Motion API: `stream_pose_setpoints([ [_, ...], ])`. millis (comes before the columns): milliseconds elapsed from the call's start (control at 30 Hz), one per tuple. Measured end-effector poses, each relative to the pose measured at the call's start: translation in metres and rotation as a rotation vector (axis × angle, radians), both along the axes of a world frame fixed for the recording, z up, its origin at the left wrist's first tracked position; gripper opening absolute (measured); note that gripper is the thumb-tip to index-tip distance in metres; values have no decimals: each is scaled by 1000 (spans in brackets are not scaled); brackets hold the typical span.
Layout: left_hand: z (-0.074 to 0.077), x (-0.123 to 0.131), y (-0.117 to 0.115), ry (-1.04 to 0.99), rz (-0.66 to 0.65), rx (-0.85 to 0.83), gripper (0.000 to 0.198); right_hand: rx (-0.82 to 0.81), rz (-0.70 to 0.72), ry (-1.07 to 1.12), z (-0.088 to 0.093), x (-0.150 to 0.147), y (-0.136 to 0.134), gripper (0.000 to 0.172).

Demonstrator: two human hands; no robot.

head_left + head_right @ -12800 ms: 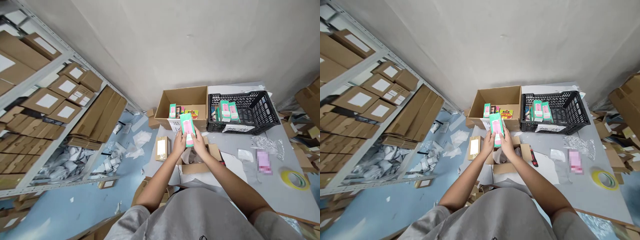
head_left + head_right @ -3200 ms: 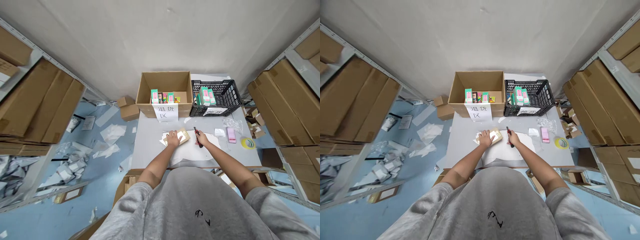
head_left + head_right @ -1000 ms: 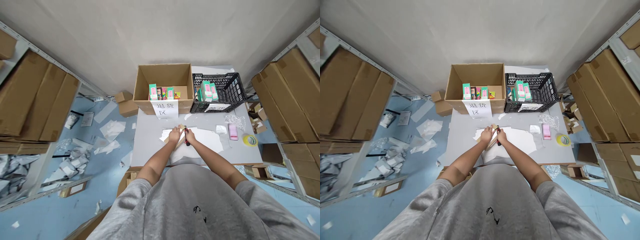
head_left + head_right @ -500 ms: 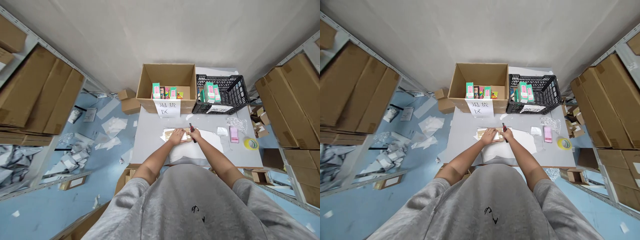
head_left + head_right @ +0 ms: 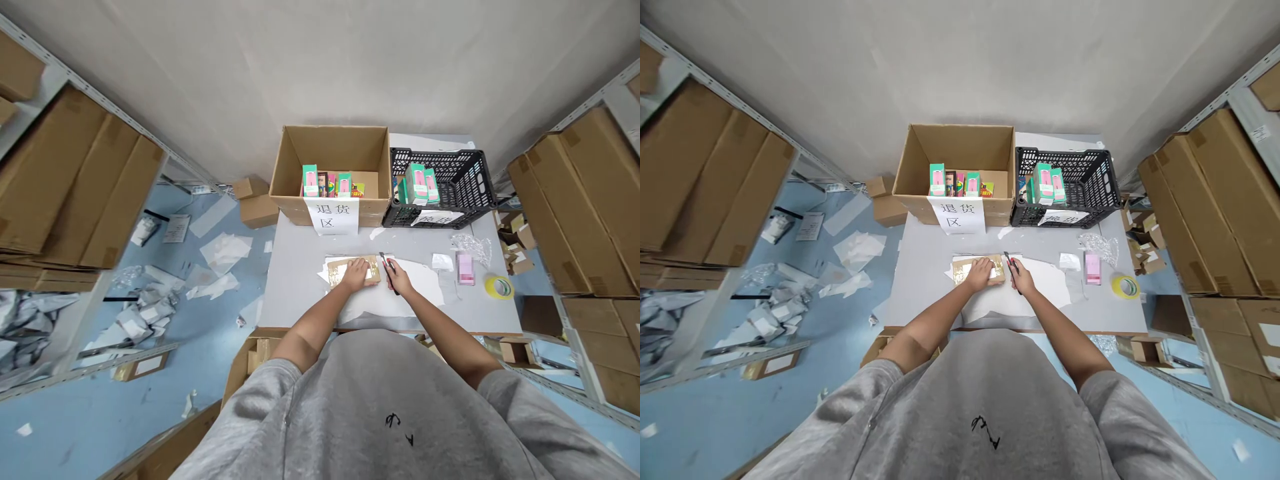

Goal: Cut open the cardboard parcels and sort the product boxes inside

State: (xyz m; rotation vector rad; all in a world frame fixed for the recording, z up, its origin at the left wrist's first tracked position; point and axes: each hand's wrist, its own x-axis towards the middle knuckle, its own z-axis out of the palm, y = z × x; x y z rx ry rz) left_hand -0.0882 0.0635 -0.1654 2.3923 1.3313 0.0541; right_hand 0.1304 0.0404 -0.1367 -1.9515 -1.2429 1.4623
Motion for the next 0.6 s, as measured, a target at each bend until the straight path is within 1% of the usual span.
stream_pose_setpoints([
  [100,0,5,1,6,20,10,61,-24,88,47,6,13,-13,57],
  [200,0,7,-2,20,-1,12,62,-81,101,72,8,16,-18,59],
  [300,-1,6,-6,25,-14,4,61,-107,103,79,7,16,-24,58],
  [400,-2,5,-6,26,-18,-1,61,-92,136,96,3,17,-32,56],
  [467,-4,4,-5,19,-30,2,60,-72,143,95,0,16,-32,56],
  [600,-8,4,-4,-3,-47,34,58,-40,151,65,-1,9,-23,57],
])
